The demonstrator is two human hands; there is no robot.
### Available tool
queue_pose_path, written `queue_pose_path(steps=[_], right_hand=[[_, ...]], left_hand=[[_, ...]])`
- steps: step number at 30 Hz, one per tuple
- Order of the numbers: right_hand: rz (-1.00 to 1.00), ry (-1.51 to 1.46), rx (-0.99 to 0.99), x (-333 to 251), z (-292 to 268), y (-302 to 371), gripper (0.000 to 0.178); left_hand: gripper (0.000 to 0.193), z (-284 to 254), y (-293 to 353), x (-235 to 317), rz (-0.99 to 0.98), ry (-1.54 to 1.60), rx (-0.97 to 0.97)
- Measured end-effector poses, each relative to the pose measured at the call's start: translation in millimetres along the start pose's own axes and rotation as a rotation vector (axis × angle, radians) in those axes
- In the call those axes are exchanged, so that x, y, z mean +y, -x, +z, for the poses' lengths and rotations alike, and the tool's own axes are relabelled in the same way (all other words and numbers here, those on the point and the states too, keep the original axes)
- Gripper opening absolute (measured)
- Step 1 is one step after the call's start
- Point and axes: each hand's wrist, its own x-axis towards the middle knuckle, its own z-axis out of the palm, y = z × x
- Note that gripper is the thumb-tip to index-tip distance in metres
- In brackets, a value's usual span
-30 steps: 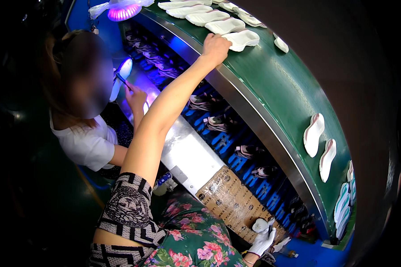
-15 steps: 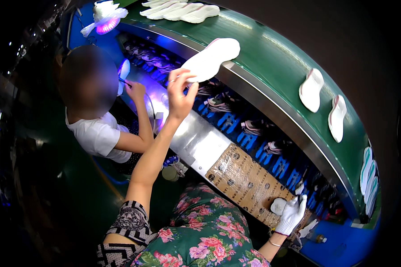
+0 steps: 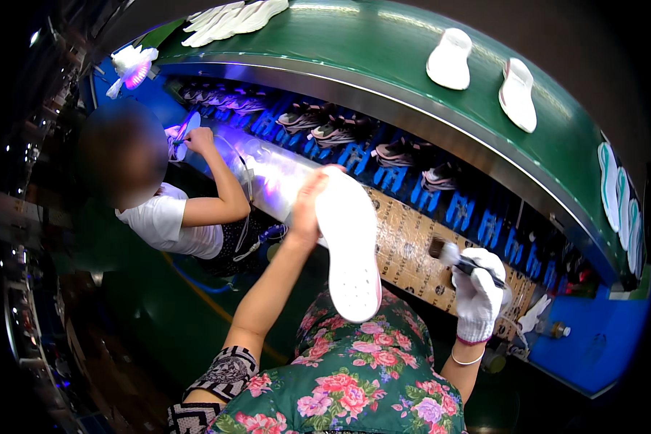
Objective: The person applies adhesive to the inside of white shoe soles using a brush tool, then places each sole onto a conveyor belt.
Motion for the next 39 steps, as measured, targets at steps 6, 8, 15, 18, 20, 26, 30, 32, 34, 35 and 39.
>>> queue_pose_path(steps=[6,8,15,18,20,26,30,32,34,35,39], right_hand=[[-0.01,0.302,-0.146,-6,38,10,0.028],[-0.06,0.363,-0.128,-6,35,12,0.025],[-0.003,0.452,0.021,-14,42,24,0.02],[-0.007,0.547,0.026,-16,45,25,0.022],[-0.048,0.608,0.021,-17,45,25,0.024],[-0.462,0.943,-0.107,-8,39,11,0.03],[-0.764,1.247,-0.128,-5,39,2,0.034],[-0.804,1.296,-0.135,-1,39,4,0.036],[-0.83,1.358,-0.182,9,34,9,0.037],[-0.802,1.325,-0.156,16,36,12,0.035],[-0.487,1.063,-0.231,1,44,16,0.032]], left_hand=[[0.043,47,47,-91,-0.643,0.361,-0.203],[0.047,63,63,-82,-0.656,0.399,-0.235],[0.112,50,117,-92,-1.026,0.816,-0.671],[0.108,63,113,-84,-1.003,0.818,-0.532],[0.11,78,106,-77,-0.937,0.832,-0.454],[0.11,110,101,-66,-0.818,0.669,-0.262],[0.098,112,107,-76,-0.701,0.396,-0.309],[0.098,113,109,-80,-0.678,0.32,-0.321],[0.095,112,108,-82,-0.659,0.222,-0.338],[0.095,112,107,-80,-0.655,0.218,-0.34],[0.091,106,96,-76,-0.613,0.355,-0.354]])
